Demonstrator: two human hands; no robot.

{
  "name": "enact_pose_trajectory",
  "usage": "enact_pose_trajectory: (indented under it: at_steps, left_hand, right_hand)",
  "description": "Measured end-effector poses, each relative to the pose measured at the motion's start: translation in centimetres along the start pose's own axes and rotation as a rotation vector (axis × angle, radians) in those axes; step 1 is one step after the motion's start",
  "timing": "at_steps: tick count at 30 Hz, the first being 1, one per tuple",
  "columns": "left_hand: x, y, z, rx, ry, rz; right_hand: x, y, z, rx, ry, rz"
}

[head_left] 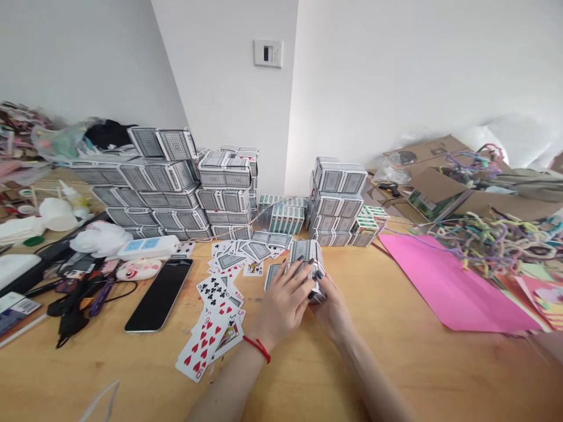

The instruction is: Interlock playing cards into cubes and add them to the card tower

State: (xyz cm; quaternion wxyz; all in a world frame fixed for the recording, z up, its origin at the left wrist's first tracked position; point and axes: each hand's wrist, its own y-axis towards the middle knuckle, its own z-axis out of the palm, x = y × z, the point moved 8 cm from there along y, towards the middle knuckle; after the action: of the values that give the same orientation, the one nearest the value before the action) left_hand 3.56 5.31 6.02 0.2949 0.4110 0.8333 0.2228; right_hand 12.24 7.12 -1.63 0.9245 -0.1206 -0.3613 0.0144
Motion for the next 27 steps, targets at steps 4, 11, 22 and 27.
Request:
enact_pose_trajectory:
  at_steps: [4, 11, 22, 27]
  left_hand:
    - [-0.1, -0.1, 0.3, 0.009, 0.038, 0.024]
    - [0.0, 0.0, -0.1, -0.031, -0.029, 0.006]
    - [0.3, -0.5, 0.1, -0.122, -0.017, -0.150]
    - [0.5, -0.6, 0.5, -0.086, 0.025, -0.105]
  right_hand:
    - [-0.1, 0.1, -0.1, -0.007, 0.001, 0.002]
    - [0.0, 0.3, -0.4, -0.039, -0.002, -0.043]
    - [0.2, 0.0, 0.0, -0.028, -0.043, -0.100]
    - [0.1, -0.1, 0.6, -0.001, 0.000, -0.066]
